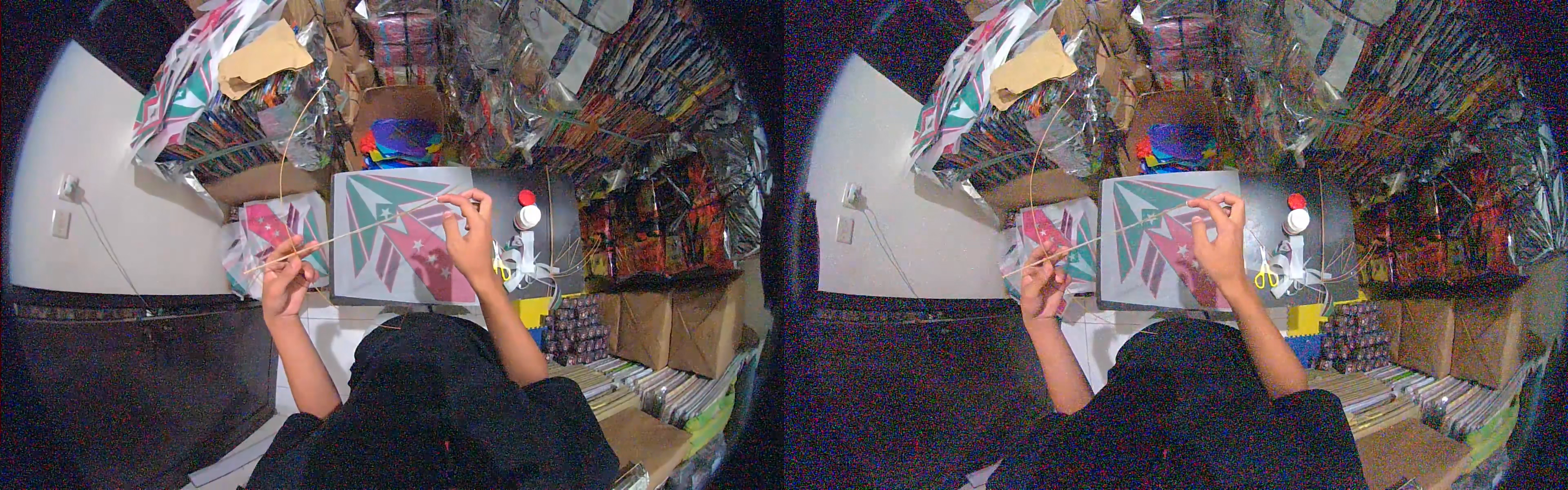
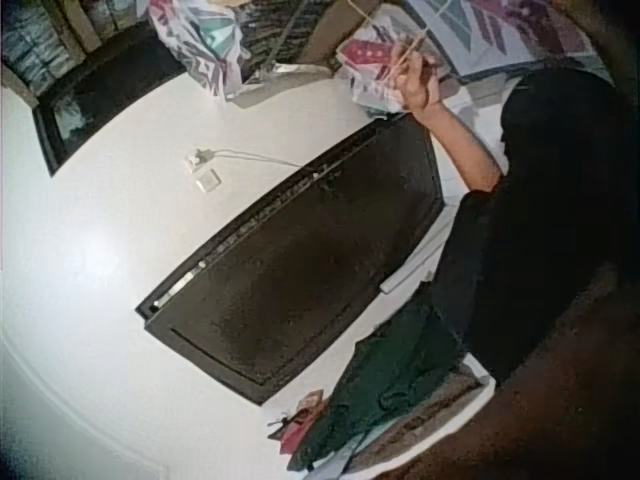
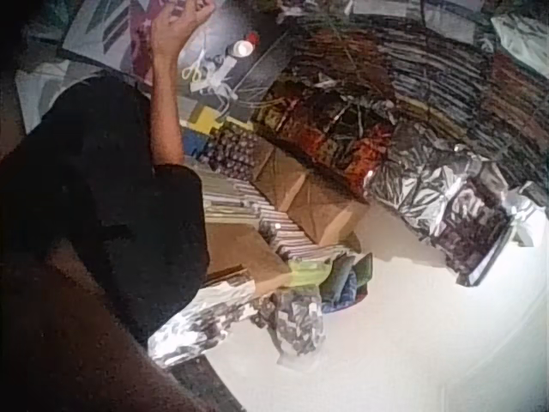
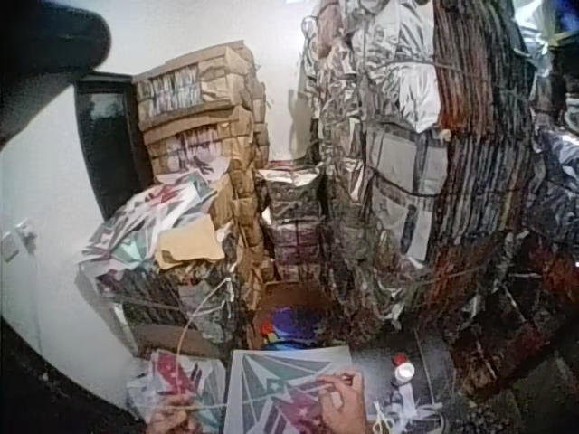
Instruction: The person assembles a kite frame using thin wooden sticks and string. They tie the sticks together to form a cross shape and then attach the frame to a printed kite sail with a geometric design.
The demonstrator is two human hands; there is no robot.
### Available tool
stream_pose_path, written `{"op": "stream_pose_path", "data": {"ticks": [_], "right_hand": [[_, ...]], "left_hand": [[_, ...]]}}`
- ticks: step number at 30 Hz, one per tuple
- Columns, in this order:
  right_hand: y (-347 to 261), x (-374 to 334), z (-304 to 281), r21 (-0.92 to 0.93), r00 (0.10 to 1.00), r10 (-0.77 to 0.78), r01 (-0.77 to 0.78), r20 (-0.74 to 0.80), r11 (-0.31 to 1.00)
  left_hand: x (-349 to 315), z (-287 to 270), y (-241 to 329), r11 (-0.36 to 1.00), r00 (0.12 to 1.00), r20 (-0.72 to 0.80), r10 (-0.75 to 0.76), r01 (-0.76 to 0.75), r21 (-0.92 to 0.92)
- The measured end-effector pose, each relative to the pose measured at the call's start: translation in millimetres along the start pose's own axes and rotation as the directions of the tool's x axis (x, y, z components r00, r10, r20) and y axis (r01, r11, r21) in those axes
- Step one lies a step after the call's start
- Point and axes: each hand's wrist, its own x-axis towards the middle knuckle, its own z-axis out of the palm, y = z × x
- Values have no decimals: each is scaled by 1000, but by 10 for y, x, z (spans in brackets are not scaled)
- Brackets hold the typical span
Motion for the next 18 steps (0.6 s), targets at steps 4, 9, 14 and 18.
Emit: {"op": "stream_pose_path", "data": {"ticks": [4,9,14,18], "right_hand": [[-99,-32,-13,15,1000,8,-8,3,1000],[-203,-58,-9,19,999,-13,12,29,1000],[-275,-80,5,15,997,-69,69,16,997],[-346,-100,12,3,997,-54,54,53,999]], "left_hand": [[6,-2,-13,1000,1000,11,-9,9,-13],[-18,22,-20,1000,1000,-4,12,-12,4],[-26,50,-17,1000,1000,7,17,-17,-9],[-35,56,-10,1000,1000,17,17,-17,-1]]}}
